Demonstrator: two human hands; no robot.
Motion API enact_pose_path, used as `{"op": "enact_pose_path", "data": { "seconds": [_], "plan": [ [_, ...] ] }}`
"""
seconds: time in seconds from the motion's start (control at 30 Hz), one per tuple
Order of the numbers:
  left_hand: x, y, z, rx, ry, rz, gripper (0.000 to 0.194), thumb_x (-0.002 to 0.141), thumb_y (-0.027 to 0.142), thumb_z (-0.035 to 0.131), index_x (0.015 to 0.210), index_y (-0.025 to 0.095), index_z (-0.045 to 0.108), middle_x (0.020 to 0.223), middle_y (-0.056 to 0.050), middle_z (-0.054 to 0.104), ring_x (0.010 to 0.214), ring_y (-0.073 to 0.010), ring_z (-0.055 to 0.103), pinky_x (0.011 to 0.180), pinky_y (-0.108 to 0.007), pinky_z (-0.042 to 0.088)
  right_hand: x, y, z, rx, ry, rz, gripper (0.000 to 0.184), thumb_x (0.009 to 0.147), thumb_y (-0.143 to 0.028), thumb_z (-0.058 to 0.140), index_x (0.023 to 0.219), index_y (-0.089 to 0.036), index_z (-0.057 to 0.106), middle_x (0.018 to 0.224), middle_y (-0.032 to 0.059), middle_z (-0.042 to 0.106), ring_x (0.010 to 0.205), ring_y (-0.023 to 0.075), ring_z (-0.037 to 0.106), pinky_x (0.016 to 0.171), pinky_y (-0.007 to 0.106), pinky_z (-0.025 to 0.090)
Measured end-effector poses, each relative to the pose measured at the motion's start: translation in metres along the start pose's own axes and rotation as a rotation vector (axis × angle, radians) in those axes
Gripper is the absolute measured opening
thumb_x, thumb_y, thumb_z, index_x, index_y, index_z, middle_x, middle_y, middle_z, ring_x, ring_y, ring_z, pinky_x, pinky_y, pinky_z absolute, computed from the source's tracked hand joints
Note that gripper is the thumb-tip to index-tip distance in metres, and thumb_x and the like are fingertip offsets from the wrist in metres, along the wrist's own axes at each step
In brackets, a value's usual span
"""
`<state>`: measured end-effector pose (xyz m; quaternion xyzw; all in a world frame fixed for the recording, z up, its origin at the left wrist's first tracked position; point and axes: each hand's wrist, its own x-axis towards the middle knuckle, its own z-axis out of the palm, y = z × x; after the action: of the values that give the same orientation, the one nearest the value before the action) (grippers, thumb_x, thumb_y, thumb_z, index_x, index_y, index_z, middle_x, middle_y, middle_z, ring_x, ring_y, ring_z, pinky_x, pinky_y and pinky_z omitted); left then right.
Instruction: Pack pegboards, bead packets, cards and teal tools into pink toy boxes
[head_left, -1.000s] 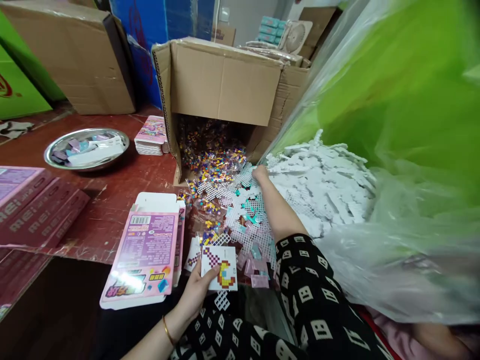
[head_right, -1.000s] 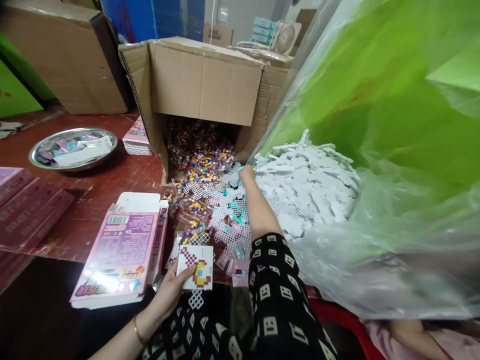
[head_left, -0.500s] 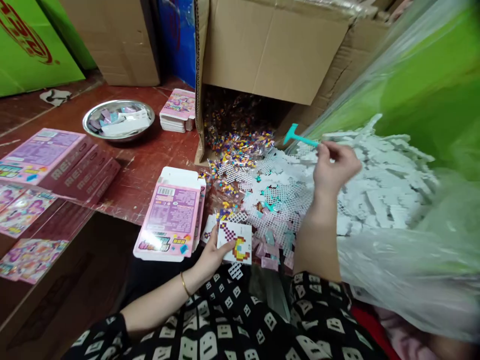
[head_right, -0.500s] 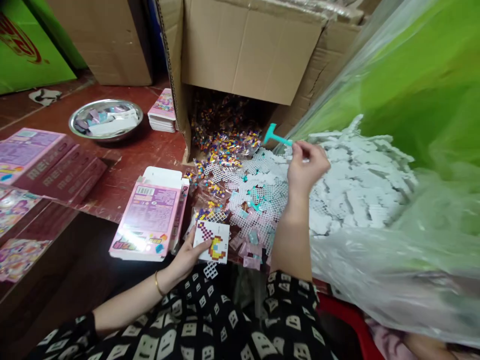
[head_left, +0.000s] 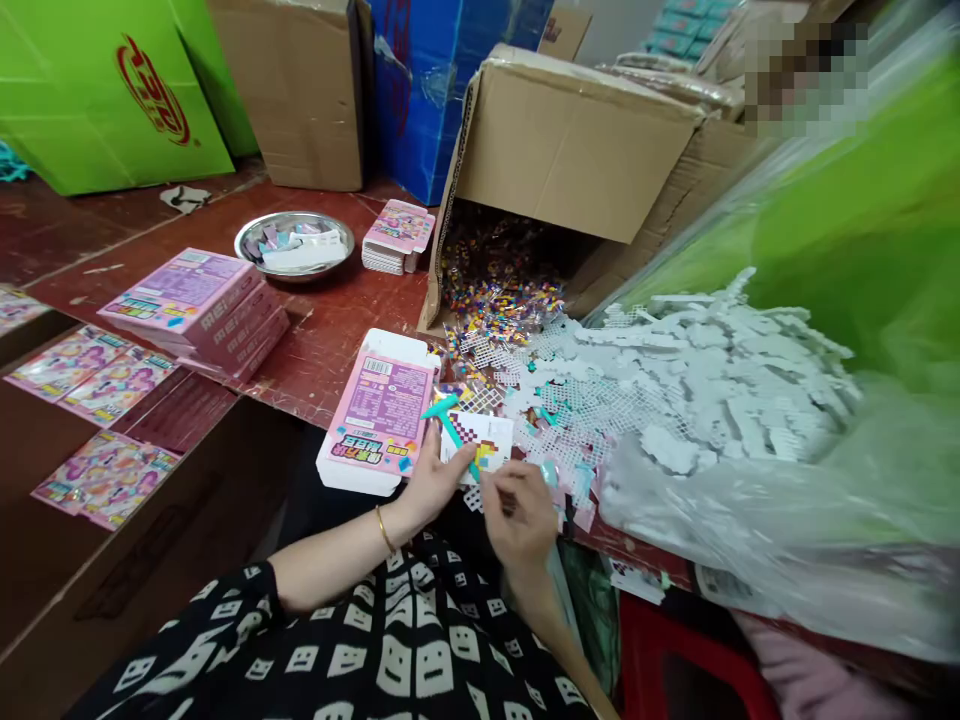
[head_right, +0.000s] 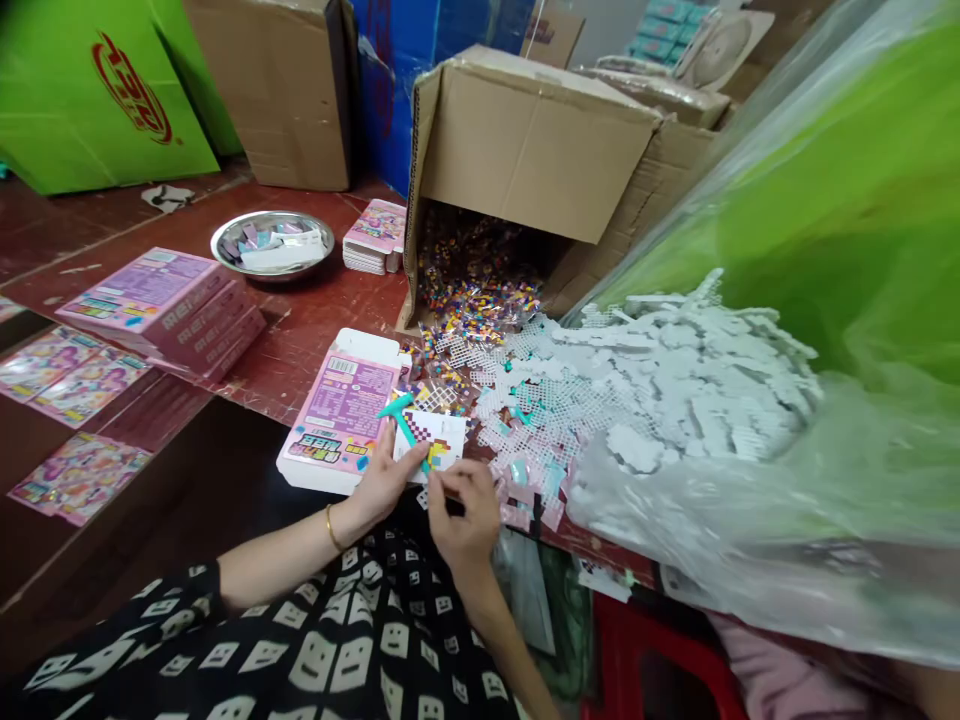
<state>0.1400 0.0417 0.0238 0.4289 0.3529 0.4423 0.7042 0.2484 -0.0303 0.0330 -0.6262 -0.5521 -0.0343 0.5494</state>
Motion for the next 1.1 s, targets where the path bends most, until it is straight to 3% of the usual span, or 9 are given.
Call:
{"op": "enact_pose_path", "data": {
  "seconds": [0.1, 0.17, 0.27, 0.33, 0.5, 0.63, 0.77, 0.9, 1.1],
  "plan": [
    [0.007, 0.03, -0.02, 0.251, -0.287, 0.043, 0.058, 0.084, 0.045, 0.071, 0.131, 0.019, 0.051, 0.123, -0.011, 0.067, 0.113, -0.0274, 0.065, 0.099, -0.042, 0.053, 0.055, 0.005, -0.006, 0.097, -0.099, 0.1, 0.038, 0.08, -0.028, 0.076, 0.116, -0.022, 0.066, 0.11, 0.0097, 0.066, 0.098, 0.0216, 0.065, 0.08, 0.038, 0.057],
    [0.014, 0.053, -0.034, 0.412, -0.474, 0.081, 0.054, 0.085, 0.042, 0.07, 0.131, 0.018, 0.053, 0.118, -0.011, 0.069, 0.108, -0.0278, 0.067, 0.095, -0.042, 0.055, 0.095, 0.012, 0.004, 0.284, -0.441, 0.2, 0.065, 0.069, -0.034, 0.085, 0.128, -0.022, 0.059, 0.12, 0.0113, 0.065, 0.104, 0.0236, 0.065, 0.085, 0.039, 0.057],
    [0.03, 0.087, -0.054, 0.606, -0.562, 0.123, 0.052, 0.085, 0.041, 0.07, 0.129, 0.018, 0.056, 0.122, -0.013, 0.068, 0.111, -0.0297, 0.065, 0.098, -0.045, 0.053, 0.142, 0.018, 0.04, 0.537, -1.031, 0.321, 0.057, 0.061, -0.036, 0.09, 0.11, -0.021, 0.066, 0.104, 0.0047, 0.071, 0.093, 0.0197, 0.067, 0.083, 0.036, 0.057],
    [0.046, 0.103, -0.067, 0.684, -0.547, 0.109, 0.052, 0.084, 0.04, 0.07, 0.129, 0.017, 0.054, 0.128, -0.015, 0.065, 0.117, -0.0309, 0.063, 0.104, -0.048, 0.049, 0.159, 0.018, 0.071, 0.654, -1.17, 0.43, 0.045, 0.061, -0.035, 0.089, 0.097, -0.02, 0.067, 0.091, 0.0001, 0.071, 0.083, 0.0156, 0.067, 0.08, 0.032, 0.056],
    [0.088, 0.118, -0.092, 0.761, -0.364, 0.023, 0.058, 0.077, 0.039, 0.076, 0.123, 0.014, 0.05, 0.12, -0.015, 0.067, 0.112, -0.0323, 0.065, 0.099, -0.049, 0.052, 0.171, 0.015, 0.136, 0.826, -1.105, 0.684, 0.051, 0.055, -0.028, 0.092, 0.098, -0.019, 0.068, 0.09, -0.0021, 0.072, 0.08, 0.0117, 0.067, 0.078, 0.027, 0.056],
    [0.11, 0.116, -0.102, 0.667, -0.283, -0.079, 0.076, 0.074, 0.039, 0.079, 0.132, 0.012, 0.038, 0.117, -0.019, 0.066, 0.107, -0.0328, 0.068, 0.092, -0.051, 0.055, 0.184, 0.027, 0.156, 0.845, -1.065, 0.757, 0.048, 0.05, -0.026, 0.094, 0.09, -0.02, 0.068, 0.083, -0.0024, 0.073, 0.071, 0.0117, 0.068, 0.071, 0.026, 0.057],
    [0.107, 0.106, -0.124, 0.44, -0.038, 0.155, 0.084, 0.08, 0.042, 0.076, 0.142, 0.02, 0.023, 0.136, -0.02, 0.055, 0.125, -0.0296, 0.059, 0.102, -0.051, 0.052, 0.216, 0.068, 0.162, 0.866, -0.787, 0.771, 0.046, 0.051, -0.032, 0.095, 0.087, -0.021, 0.068, 0.078, -0.0028, 0.073, 0.065, 0.0127, 0.066, 0.07, 0.029, 0.058],
    [0.082, 0.078, -0.151, 0.524, 0.164, 0.293, 0.065, 0.085, 0.042, 0.072, 0.136, 0.025, 0.036, 0.144, -0.016, 0.049, 0.137, -0.0279, 0.049, 0.114, -0.052, 0.041, 0.237, 0.111, 0.183, 0.797, -0.521, 0.723, 0.053, 0.043, -0.036, 0.096, 0.082, -0.021, 0.065, 0.074, -0.004, 0.072, 0.066, 0.0132, 0.065, 0.074, 0.031, 0.058],
    [0.063, 0.041, -0.155, 0.61, 0.152, 0.157, 0.074, 0.08, 0.044, 0.078, 0.139, 0.023, 0.037, 0.144, -0.015, 0.049, 0.126, -0.0275, 0.058, 0.111, -0.05, 0.046, 0.209, 0.103, 0.228, 0.749, -1.014, 0.596, 0.055, 0.046, -0.036, 0.095, 0.089, -0.017, 0.066, 0.08, 0.0001, 0.074, 0.07, 0.0128, 0.064, 0.075, 0.03, 0.055]
  ]
}}
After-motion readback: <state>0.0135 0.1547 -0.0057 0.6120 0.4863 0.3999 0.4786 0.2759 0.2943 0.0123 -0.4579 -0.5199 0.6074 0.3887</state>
